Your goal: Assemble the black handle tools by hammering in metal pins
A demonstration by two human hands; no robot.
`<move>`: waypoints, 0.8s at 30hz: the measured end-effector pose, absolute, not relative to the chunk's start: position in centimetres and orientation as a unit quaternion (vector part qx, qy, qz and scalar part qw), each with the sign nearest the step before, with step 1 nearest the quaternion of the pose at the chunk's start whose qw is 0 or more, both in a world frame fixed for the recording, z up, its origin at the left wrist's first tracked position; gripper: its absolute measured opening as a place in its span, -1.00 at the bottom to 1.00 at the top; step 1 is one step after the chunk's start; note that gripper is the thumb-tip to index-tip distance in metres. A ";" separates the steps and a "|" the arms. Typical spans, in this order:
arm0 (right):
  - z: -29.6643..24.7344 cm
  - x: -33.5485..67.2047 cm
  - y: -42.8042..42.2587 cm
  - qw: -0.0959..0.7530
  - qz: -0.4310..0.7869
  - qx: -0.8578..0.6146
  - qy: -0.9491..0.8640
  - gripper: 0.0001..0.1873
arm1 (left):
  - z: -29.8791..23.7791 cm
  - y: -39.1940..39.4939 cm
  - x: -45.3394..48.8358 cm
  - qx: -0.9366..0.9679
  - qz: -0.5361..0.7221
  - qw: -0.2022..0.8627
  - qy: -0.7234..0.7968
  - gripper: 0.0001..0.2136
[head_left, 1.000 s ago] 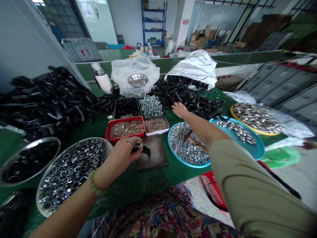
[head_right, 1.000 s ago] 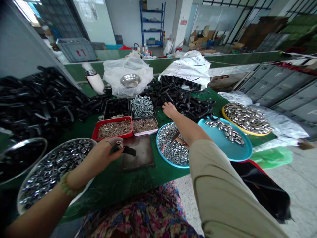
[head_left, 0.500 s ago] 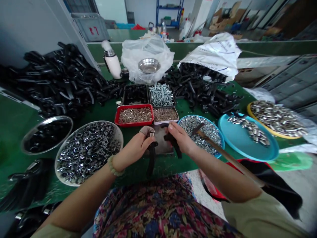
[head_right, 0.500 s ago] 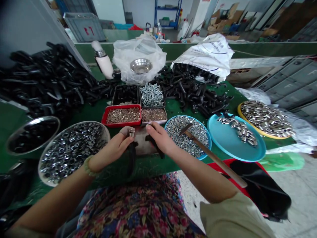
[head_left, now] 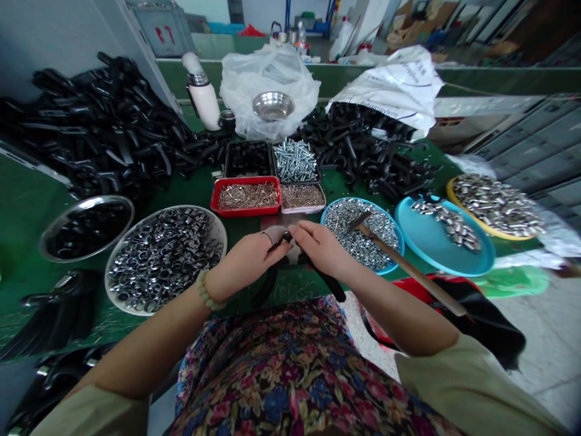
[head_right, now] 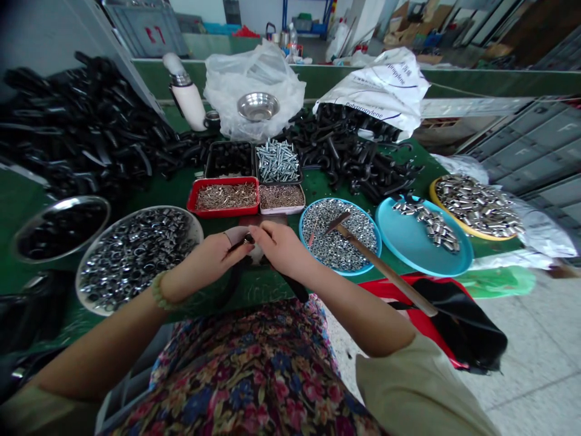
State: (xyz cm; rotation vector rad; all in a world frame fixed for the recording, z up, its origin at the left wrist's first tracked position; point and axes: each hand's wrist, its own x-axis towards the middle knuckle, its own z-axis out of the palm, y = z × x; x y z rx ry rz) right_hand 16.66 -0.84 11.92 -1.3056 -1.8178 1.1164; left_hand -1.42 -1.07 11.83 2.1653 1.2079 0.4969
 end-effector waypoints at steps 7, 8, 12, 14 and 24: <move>10.5 14.1 -2.2 0.476 0.432 -0.516 -0.566 -0.56 | 11.2 -0.8 0.0 0.803 0.258 0.272 0.463 -0.72; 10.0 14.1 -2.3 0.490 0.435 -0.512 -0.555 -0.55 | 11.1 -0.8 0.0 0.802 0.258 0.273 0.465 -0.72; 8.2 15.3 0.5 0.432 0.483 -0.461 -0.606 -0.42 | 11.1 -0.7 -1.6 0.795 0.249 0.309 0.459 -0.73; 7.7 16.0 4.0 0.361 0.447 -0.446 -0.686 -0.32 | 11.2 -0.7 -2.9 0.792 0.268 0.308 0.454 -0.68; 6.7 10.3 16.5 -0.030 -0.048 -0.419 -0.906 -0.73 | 5.7 -1.4 0.2 0.912 0.061 0.077 0.397 -0.67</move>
